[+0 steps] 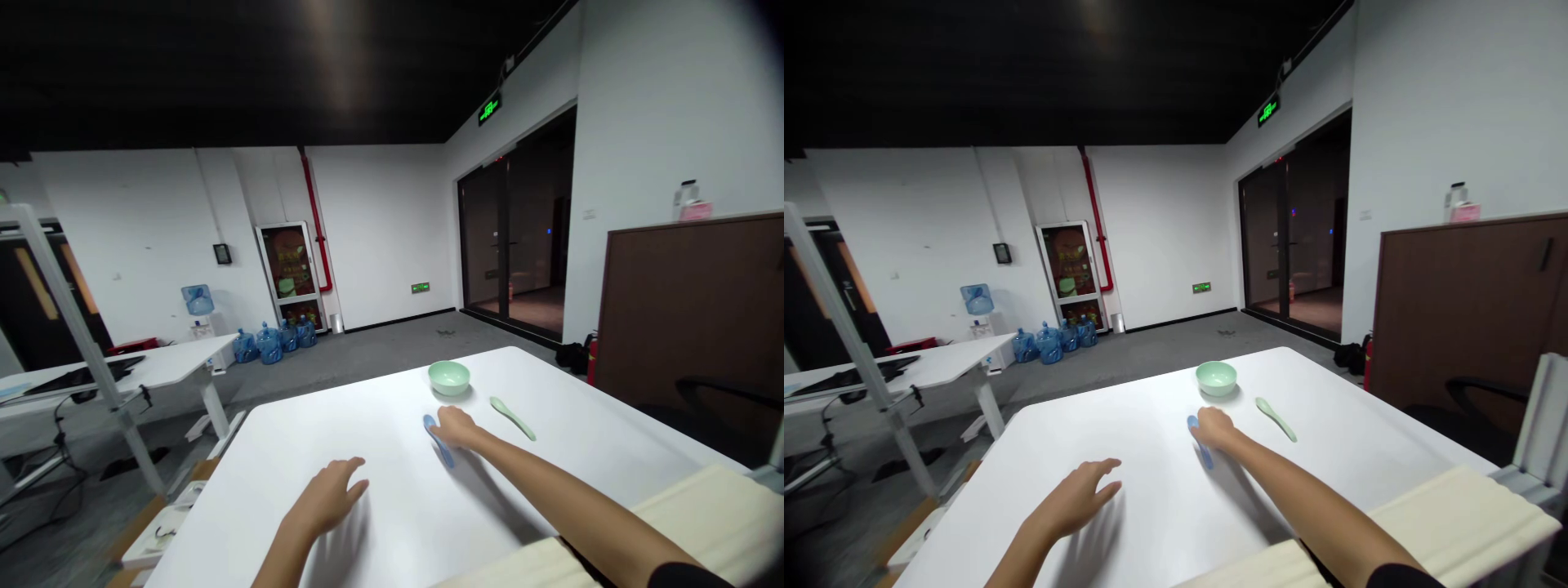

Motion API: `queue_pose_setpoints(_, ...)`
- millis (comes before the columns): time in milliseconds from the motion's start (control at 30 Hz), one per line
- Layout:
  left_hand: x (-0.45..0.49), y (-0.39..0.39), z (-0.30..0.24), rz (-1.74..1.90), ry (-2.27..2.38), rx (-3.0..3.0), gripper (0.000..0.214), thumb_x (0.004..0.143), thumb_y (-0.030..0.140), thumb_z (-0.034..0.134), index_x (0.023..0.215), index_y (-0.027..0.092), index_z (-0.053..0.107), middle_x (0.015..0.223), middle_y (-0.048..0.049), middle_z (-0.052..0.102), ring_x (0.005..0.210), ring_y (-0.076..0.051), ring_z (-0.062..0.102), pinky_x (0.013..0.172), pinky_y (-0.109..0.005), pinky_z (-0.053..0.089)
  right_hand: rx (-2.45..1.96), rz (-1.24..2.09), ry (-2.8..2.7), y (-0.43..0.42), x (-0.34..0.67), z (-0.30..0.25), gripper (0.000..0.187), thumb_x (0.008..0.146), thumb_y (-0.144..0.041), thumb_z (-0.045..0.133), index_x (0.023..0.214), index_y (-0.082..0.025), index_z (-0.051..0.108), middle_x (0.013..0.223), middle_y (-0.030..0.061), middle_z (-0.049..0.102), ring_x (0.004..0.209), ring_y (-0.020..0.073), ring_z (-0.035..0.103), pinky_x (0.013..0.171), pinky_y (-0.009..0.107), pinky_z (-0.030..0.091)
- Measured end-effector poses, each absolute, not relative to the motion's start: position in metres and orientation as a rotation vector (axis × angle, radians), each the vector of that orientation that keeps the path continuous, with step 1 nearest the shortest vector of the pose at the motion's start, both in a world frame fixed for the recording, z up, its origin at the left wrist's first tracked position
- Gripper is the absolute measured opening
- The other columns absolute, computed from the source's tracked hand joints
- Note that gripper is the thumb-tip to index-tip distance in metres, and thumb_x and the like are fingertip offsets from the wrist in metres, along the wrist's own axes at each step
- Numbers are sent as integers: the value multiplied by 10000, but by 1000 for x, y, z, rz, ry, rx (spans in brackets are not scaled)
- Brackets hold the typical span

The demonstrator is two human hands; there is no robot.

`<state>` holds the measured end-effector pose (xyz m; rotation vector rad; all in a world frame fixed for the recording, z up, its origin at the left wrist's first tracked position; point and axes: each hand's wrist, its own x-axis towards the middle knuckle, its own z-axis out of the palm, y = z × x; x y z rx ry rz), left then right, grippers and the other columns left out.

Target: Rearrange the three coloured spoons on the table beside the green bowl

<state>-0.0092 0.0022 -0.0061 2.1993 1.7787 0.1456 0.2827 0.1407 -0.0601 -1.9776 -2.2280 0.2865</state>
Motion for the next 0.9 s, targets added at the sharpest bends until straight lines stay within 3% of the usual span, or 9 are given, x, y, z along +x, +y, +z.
queue_pose_setpoints(167,-9,2,-7,148,1779,2207,539,892,537,389,1349,276,501,1329,-78,588,1214,-259,531,1005,-389,405,-1927,168,-2180,136,307,-21,445,892,-526,448,961,-151,679,1034,155,693,977,279,643,767,306,432)
queue_pose_setpoints(267,-9,3,-9,158,1775,2206,542,888,557,386,1344,290,502,1319,-74,593,1207,-262,537,1001,-394,408,-1845,196,-2173,127,329,-8,475,889,-551,446,1073,-169,660,1059,141,689,1016,282,630,803,307,424)
queue_pose_setpoints(367,-11,4,-10,158,1771,2210,546,889,561,382,1347,290,500,1317,-75,593,1202,-267,539,998,-400,411,-1710,226,-2177,115,349,-9,525,882,-545,468,1257,-196,580,1213,125,643,1127,272,581,888,300,406)
queue_pose_setpoints(533,-11,3,-9,153,1768,2207,546,891,554,387,1354,287,497,1327,-80,586,1207,-270,535,1001,-400,407,-1647,233,-2188,100,369,-30,631,882,-576,436,1420,-246,425,1484,105,421,1307,294,441,1029,353,338)
queue_pose_setpoints(667,-10,3,-9,141,1769,2209,553,892,548,387,1359,273,494,1332,-86,581,1210,-271,534,1005,-399,403,-1751,244,-2200,98,375,-46,715,876,-605,409,1465,-203,366,1511,137,374,1400,326,304,1078,418,295)
queue_pose_setpoints(900,-12,7,-14,135,1763,2212,571,884,584,380,1361,289,489,1340,-69,579,1225,-280,520,1004,-404,401,-1715,245,-2219,100,378,-50,716,870,-617,380,1436,-179,404,1476,138,429,1387,321,333,1054,419,343)
